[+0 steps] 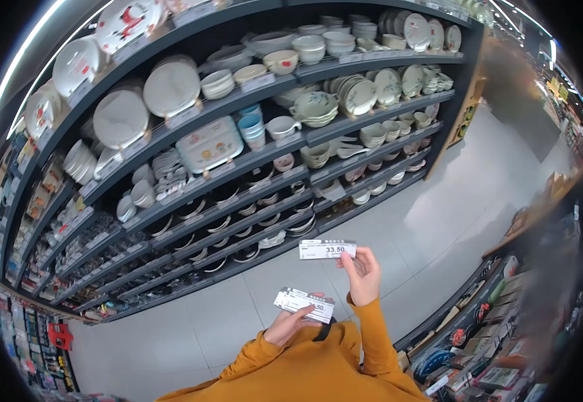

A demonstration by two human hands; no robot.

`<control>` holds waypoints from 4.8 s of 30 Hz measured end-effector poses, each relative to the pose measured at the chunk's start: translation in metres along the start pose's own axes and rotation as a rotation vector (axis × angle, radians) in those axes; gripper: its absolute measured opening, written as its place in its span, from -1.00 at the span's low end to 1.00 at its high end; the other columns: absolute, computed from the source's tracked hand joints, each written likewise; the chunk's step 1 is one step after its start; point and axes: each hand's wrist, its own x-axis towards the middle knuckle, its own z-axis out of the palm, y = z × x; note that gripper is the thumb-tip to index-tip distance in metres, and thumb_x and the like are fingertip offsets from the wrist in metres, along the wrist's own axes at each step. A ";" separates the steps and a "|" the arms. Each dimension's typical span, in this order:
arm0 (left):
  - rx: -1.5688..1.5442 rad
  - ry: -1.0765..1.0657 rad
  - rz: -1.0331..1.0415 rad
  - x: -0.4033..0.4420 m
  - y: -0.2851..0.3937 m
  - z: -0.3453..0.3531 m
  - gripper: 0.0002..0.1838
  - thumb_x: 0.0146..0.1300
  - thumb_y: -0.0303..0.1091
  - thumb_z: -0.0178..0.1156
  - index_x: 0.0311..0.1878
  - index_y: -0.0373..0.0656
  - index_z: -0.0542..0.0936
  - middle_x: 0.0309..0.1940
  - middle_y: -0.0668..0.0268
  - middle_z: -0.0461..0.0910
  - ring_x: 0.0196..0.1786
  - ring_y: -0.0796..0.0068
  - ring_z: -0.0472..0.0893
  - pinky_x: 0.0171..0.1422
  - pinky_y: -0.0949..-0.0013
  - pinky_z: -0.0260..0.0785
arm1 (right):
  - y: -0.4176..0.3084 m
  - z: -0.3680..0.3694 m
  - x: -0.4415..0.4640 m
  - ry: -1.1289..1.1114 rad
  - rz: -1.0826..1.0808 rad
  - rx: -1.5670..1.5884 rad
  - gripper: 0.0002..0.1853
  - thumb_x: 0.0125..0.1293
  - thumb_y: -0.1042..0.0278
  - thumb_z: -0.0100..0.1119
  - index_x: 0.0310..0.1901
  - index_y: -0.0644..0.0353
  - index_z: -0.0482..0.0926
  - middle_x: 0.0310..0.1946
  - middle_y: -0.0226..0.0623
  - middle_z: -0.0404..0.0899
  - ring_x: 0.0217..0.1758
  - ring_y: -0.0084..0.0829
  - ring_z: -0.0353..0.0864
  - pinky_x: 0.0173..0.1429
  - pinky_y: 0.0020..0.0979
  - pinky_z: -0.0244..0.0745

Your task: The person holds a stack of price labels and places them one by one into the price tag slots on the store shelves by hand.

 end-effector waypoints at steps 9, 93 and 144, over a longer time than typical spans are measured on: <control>0.046 0.034 -0.062 0.101 0.012 0.021 -0.56 0.41 -0.36 0.02 0.31 -0.28 0.34 0.16 0.19 0.51 0.08 0.40 0.59 0.03 0.40 0.54 | 0.000 -0.082 0.038 0.192 0.024 0.016 -0.78 0.34 0.55 0.14 -0.03 0.41 0.40 -0.14 -0.16 0.55 -0.12 -0.41 0.61 -0.03 -0.40 0.60; -0.124 0.746 0.649 0.417 0.179 0.127 -0.73 0.39 -0.38 0.10 0.08 -0.30 0.53 -0.07 0.23 0.62 -0.13 0.45 0.63 -0.21 0.38 0.56 | 0.037 -0.104 0.482 -0.904 0.061 -0.118 -0.81 0.24 0.49 0.27 -0.15 0.35 0.54 -0.31 -0.25 0.63 -0.23 -0.51 0.63 -0.04 -0.46 0.50; -0.176 0.627 0.788 0.118 0.023 0.119 -0.68 0.41 -0.38 0.07 0.12 -0.38 0.43 -0.01 0.11 0.56 -0.06 0.32 0.63 -0.06 0.30 0.64 | -0.017 -0.069 0.127 -0.754 -0.065 -0.232 -0.47 0.15 0.54 0.34 0.19 0.27 0.44 -0.38 -0.39 0.60 -0.28 -0.60 0.58 -0.05 -0.51 0.48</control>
